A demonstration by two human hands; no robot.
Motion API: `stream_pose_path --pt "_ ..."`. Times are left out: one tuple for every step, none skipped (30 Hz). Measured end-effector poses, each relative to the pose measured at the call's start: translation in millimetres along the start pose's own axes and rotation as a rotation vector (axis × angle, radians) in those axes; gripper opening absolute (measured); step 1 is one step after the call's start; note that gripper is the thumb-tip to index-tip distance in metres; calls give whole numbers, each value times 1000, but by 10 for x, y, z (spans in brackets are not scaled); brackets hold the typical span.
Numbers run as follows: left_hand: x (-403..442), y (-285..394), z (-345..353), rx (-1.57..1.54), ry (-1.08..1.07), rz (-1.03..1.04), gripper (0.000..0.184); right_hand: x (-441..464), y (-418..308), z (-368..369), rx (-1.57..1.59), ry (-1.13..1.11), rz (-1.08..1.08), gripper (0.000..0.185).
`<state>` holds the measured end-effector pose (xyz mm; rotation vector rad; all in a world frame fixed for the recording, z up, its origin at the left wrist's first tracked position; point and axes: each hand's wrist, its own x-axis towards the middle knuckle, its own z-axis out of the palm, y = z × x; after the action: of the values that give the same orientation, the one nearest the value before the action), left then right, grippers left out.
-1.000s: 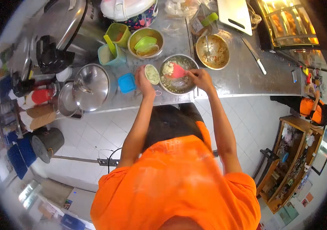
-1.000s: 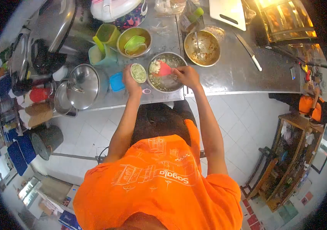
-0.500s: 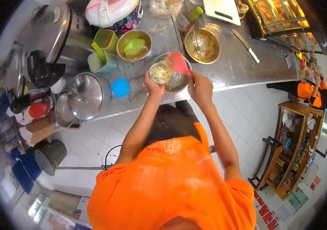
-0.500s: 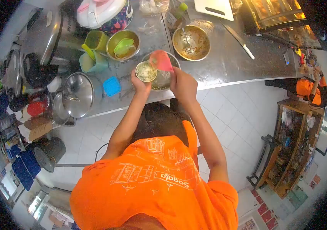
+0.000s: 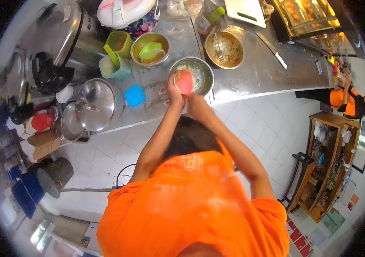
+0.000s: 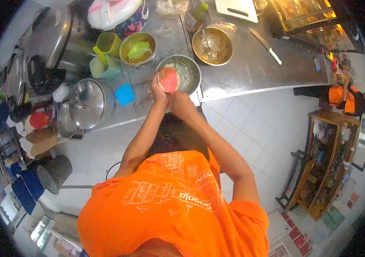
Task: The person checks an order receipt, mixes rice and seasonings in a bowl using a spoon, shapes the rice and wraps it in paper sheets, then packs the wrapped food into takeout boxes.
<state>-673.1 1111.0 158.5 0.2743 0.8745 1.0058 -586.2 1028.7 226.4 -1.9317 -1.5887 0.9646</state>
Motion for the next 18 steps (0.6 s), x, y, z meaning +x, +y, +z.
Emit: stream_pose_path --pt "7 0 -21 6 -38 33 35 8 -24 15 -111 3 -87 27" --pt "36 15 -53 3 -35 44 35 18 -38 34 -218 15 -174 29" --pt "-24 62 -87 -102 -38 -28 36 53 21 -188 66 -143 137 26" --pt "-76 61 -150 -216 -39 -98 36 37 25 -397 343 -303 450 23" --pt "-47 69 -175 -198 -75 -69 38 52 21 -404 391 -332 454 21" --pt "40 -26 -217 -216 -65 -48 38 62 15 -410 438 -361 459 20" --pt "168 -137 -256 -93 -21 21 38 44 228 -3 56 -221 116 18" --pt "190 -203 -285 32 30 81 38 -1 405 259 -310 -74 -231 17" --pt "138 -174 -293 10 53 110 38 51 516 226 -504 -219 -374 16" --pt "81 -92 -311 -98 21 104 39 170 755 11 -139 -219 -564 23" --pt "-93 -37 -413 -197 2 82 41 154 496 -394 55 -393 -107 30" --pt "-281 83 -437 -211 32 112 41 131 191 -818 214 -431 373 36" --pt "-423 287 -409 -316 79 78 45 179 133 -979 160 -286 268 36" --pt "-582 428 -468 -422 130 40 50 381 606 -866 9 -191 105 36" --pt "-657 436 -687 -452 -22 76 52 568 857 -786 -211 -217 41 39" --pt "-778 451 -783 -468 11 121 52 676 997 -715 -215 -259 1 39" --pt "-929 463 -883 -549 52 116 52 727 1079 -617 -383 -219 -16 42" --pt "-1054 542 -990 -633 76 126 52 853 1022 -538 -551 -159 -54 46"
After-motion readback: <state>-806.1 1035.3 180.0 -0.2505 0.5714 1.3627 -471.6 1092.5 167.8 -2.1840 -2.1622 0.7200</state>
